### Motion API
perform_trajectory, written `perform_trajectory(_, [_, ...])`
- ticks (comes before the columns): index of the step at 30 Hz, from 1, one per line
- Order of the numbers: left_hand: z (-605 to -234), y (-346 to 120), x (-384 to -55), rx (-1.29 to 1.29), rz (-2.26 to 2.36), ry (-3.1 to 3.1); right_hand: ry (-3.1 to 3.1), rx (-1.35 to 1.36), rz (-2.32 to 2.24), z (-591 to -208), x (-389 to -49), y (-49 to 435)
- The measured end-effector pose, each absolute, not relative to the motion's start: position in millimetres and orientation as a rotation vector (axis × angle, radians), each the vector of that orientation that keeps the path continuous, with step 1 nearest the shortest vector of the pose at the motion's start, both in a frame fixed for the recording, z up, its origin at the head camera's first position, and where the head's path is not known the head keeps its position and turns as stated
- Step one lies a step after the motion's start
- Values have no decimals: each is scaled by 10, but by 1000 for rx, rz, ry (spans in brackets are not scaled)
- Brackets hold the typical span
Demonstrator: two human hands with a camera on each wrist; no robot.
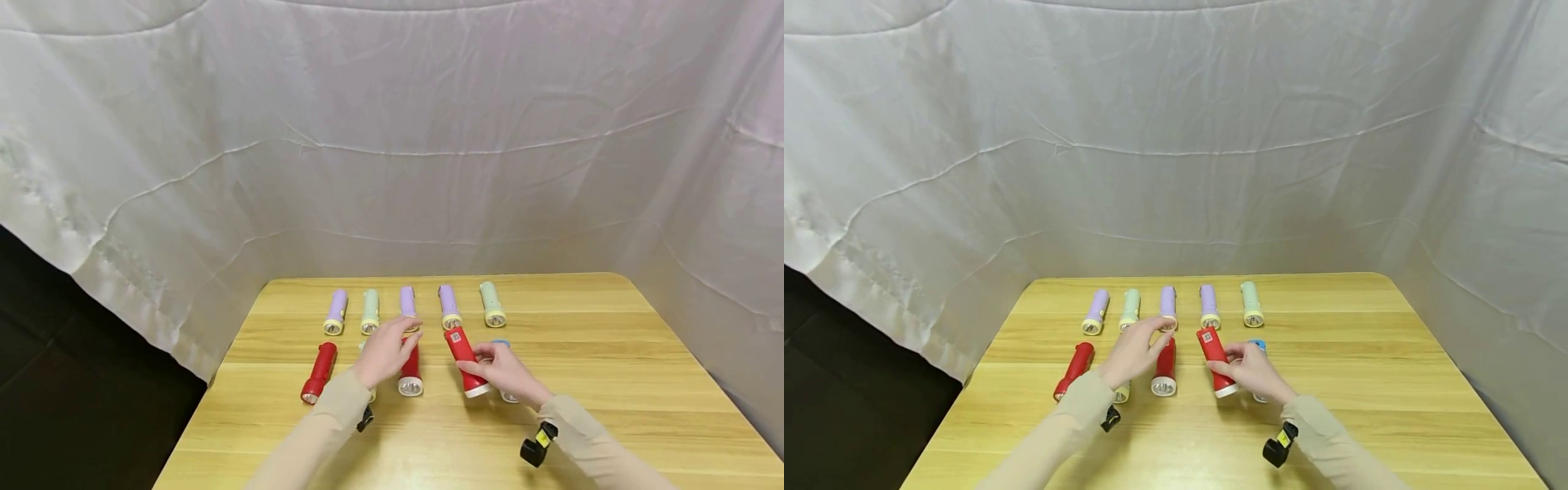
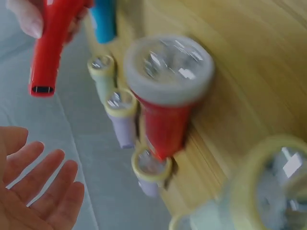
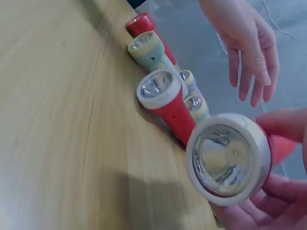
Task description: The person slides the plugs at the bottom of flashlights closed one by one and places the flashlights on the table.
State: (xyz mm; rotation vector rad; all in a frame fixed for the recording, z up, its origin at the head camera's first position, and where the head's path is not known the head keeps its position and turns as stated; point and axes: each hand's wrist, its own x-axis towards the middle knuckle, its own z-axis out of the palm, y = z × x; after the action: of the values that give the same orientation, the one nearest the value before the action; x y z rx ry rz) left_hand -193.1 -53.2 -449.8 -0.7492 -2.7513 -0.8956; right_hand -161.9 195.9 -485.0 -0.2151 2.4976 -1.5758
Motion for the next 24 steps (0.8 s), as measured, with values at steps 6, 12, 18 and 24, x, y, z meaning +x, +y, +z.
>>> perform_trajectory(6, [-4560, -677, -1932, -762, -707, -2759, 2581, 40, -1531, -4866, -1631, 1839])
perform_trajectory(12, [-4580, -770, -1923, -729, -665, -2791, 2552, 152, -1516, -4879, -1701, 1741])
perform_trajectory(18, [-4622, -825, -1923, -709, -617, -2819, 2538, 186, -1462, -4905, -1774, 1676])
perform_trajectory(24, [-4668, -864, -1921, -698, -586, -2841, 2485, 204, -1417, -4982, -1823, 1647])
